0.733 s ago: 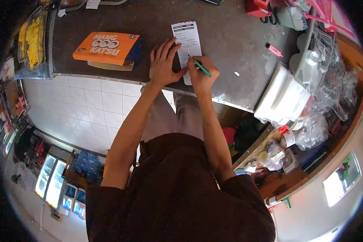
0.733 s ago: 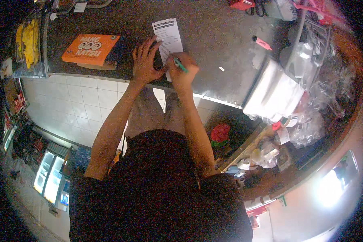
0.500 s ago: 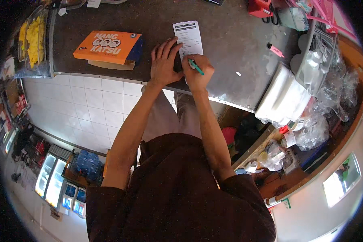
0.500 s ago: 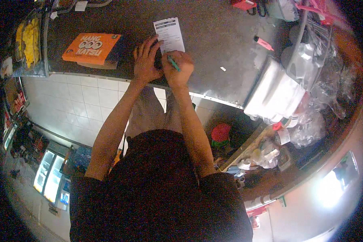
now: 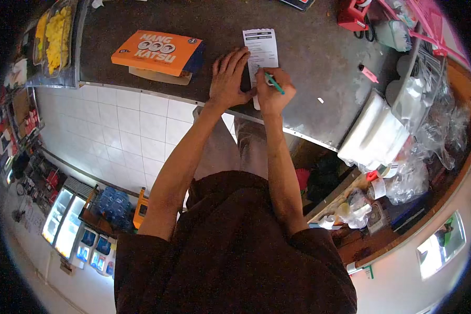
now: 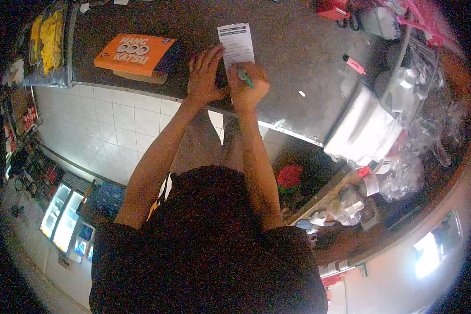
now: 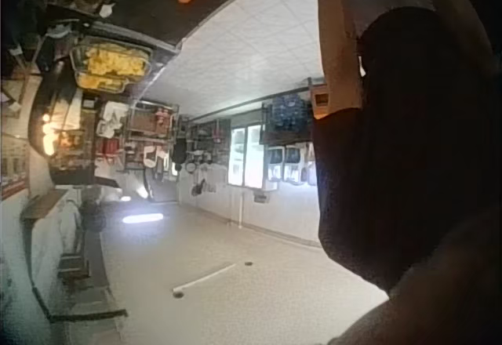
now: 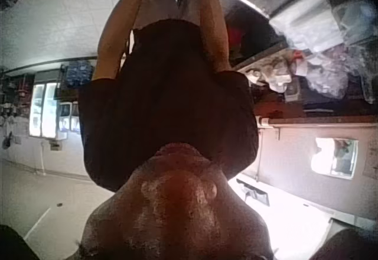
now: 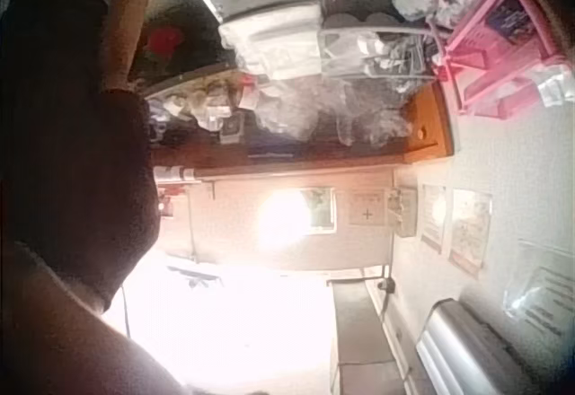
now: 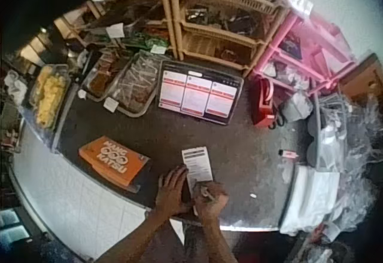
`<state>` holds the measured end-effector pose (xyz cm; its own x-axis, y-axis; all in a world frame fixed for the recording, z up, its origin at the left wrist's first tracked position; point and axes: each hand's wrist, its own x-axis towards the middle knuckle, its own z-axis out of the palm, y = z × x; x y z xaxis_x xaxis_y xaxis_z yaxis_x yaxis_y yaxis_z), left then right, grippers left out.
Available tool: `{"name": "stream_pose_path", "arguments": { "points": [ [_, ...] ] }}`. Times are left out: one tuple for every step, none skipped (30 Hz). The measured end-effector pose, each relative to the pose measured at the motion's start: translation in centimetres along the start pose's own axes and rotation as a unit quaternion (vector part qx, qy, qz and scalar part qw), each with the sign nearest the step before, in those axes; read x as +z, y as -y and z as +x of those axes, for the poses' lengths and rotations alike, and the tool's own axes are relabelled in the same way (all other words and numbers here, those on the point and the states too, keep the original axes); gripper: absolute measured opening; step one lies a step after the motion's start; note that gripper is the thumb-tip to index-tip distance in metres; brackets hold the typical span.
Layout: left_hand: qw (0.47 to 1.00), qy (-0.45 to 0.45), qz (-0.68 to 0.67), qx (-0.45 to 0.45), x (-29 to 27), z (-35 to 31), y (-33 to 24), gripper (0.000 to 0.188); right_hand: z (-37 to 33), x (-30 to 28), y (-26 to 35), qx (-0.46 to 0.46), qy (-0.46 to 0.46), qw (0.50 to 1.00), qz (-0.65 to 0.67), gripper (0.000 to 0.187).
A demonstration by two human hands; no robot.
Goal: The person manages food orders by interacting with a tablet screen, writing on order slips with a pen, and checking packaged food boxes against the receipts on a kitchen counter.
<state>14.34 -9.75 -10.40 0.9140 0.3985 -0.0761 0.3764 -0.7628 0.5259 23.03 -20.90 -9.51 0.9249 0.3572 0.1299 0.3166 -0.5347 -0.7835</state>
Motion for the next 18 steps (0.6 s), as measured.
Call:
{"name": "stream_pose_path", "arguments": {
  "points": [
    [1.0, -0.001, 0.003, -0.006, 0.2, -0.1, -0.1, 0.103, 0.1, 0.0, 0.0, -0.001, 0.001, 1.0, -0.001, 0.015],
    [1.0, -0.002, 0.006, -0.012, 0.3, -0.1, -0.2, 0.104, 0.4, 0.1, 0.0, 0.002, -0.004, 1.0, 0.005, 0.013],
    [1.0, -0.003, 0.005, -0.013, 0.3, -0.2, -0.2, 0.104, 0.6, 0.2, 0.0, 0.005, -0.009, 1.0, 0.011, 0.011],
    [1.0, -0.006, 0.008, -0.008, 0.3, -0.1, 0.0, 0.102, 0.7, 0.4, 0.0, 0.003, -0.009, 1.0, 0.01, 0.011],
    [1.0, -0.008, 0.012, -0.004, 0.2, -0.2, 0.1, 0.101, 0.7, 0.7, 0.1, -0.006, 0.002, 1.0, -0.008, 0.011],
    [1.0, -0.01, 0.011, -0.005, 0.3, -0.3, 0.0, 0.101, 0.5, 0.8, 0.1, -0.016, 0.014, 0.999, -0.026, 0.011],
    [1.0, 0.005, 0.019, -0.011, 0.0, -0.3, 0.2, 0.099, 0.4, 1.0, 0.3, -0.018, 0.017, 0.999, -0.021, 0.011],
    [0.999, 0.02, 0.028, -0.017, -0.3, -0.4, 0.2, 0.098, 0.2, 0.9, 0.4, -0.033, 0.029, 0.999, -0.012, 0.011],
    [0.999, 0.017, 0.032, -0.023, -0.3, -0.5, 0.1, 0.098, 0.1, 0.7, 0.4, -0.048, 0.042, 0.998, -0.004, 0.012],
    [1.0, -0.001, 0.011, -0.01, 0.0, -0.5, 0.1, 0.097, 0.2, 0.7, 0.2, -0.051, 0.047, 0.998, 0.007, 0.012],
    [1.0, -0.019, -0.011, 0.004, 0.3, -0.5, 0.1, 0.096, 0.4, 0.3, -0.6, -0.016, 0.019, 0.999, 0.048, 0.012],
    [1.0, -0.022, -0.002, -0.003, 0.4, -0.7, 0.2, 0.096, 0.5, -0.1, -1.2, 0.019, -0.006, 0.996, 0.091, 0.013],
    [1.0, -0.022, -0.002, 0.0, 0.5, -0.7, 0.3, 0.096, 0.7, -0.3, -1.8, 0.04, -0.011, 0.993, 0.11, 0.012],
    [1.0, -0.022, -0.005, 0.008, 0.5, -0.6, 0.2, 0.097, 1.0, -0.7, -2.5, 0.059, -0.021, 0.99, 0.127, 0.011],
    [1.0, -0.012, -0.005, 0.011, 0.3, -0.8, 0.2, 0.097, 1.0, -1.5, -3.0, 0.054, -0.02, 0.99, 0.132, 0.011],
    [1.0, -0.02, -0.003, 0.01, 0.3, -1.1, 0.4, 0.097, 0.9, -2.5, -3.3, 0.156, 0.027, 0.958, 0.238, 0.011],
    [1.0, -0.021, 0.001, 0.005, 0.6, -1.3, 0.6, 0.097, 1.0, -3.6, -3.6, 0.252, 0.075, 0.904, 0.338, 0.012],
    [1.0, -0.02, 0.004, 0.003, 0.7, -1.4, 0.7, 0.097, 1.2, -4.8, -4.3, 0.241, 0.075, 0.906, 0.341, 0.012]
  ]
}}
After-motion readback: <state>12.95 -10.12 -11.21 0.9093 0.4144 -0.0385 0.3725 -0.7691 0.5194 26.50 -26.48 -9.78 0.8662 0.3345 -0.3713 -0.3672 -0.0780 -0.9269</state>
